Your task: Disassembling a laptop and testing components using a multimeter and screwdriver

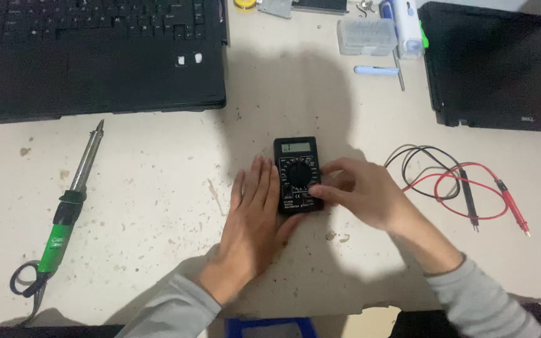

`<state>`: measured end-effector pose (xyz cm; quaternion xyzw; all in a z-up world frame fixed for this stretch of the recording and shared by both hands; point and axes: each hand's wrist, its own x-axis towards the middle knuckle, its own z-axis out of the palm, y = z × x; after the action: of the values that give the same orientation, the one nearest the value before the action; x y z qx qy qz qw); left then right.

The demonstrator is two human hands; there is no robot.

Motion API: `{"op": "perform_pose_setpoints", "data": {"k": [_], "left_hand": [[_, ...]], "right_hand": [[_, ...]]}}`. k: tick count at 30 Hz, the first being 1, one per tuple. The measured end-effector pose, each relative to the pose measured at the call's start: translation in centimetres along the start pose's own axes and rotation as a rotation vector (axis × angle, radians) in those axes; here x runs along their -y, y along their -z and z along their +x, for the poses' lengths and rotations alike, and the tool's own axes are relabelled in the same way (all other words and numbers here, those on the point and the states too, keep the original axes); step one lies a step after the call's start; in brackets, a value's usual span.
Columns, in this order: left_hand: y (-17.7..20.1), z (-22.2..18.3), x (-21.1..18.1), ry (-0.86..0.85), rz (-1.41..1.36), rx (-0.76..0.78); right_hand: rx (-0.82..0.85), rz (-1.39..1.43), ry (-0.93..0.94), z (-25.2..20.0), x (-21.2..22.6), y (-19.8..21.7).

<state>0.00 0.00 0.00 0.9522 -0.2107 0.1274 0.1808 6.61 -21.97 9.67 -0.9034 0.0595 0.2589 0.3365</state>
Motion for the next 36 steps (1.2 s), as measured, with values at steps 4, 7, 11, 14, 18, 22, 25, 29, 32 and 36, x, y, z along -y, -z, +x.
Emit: {"op": "perform_pose_setpoints", "data": {"k": [4,7,11,14,18,22,25,29,32,36], "left_hand": [[-1.1,-0.5,-0.1,-0.024,0.132,0.197],[-0.3,-0.4,-0.1,-0.203,0.172,0.190],[0.3,-0.4,1.0,-0.298,0.055,0.218],[2.9,1.0,3.2,-0.212,0.133,0.187],[14.9,3.6,7.4,-0.057,-0.428,-0.279],[19.6,1.6,16.0,0.214,-0.325,-0.356],[20.4,-0.6,24.6,0.393,-0.305,-0.472],[18.7,-2.9,35.3,0.641,-0.124,-0.528],[16.6,-2.8,39.6,0.784,-0.157,-0.488],[14.9,-0.8,41.5,0.838,-0.107,-0.251]], "right_hand": [[-0.135,0.004,-0.053,-2.7,2.2,-1.9],[-0.199,-0.235,-0.034,-3.3,0.6,-2.1],[-0.273,-0.330,-0.050,-3.9,-2.3,-0.8],[-0.443,-0.438,-0.064,-3.3,-5.8,1.7],[-0.640,-0.527,-0.171,-0.1,-12.9,7.7],[-0.754,-0.609,-0.072,1.7,-18.7,10.9],[-0.752,-0.620,-0.117,4.1,-23.4,12.0],[-0.849,-0.837,-0.057,5.0,-23.1,11.0],[-0.826,-0.657,0.151,4.2,-8.3,8.4],[-0.369,0.226,0.246,8.8,5.9,1.2]]}}
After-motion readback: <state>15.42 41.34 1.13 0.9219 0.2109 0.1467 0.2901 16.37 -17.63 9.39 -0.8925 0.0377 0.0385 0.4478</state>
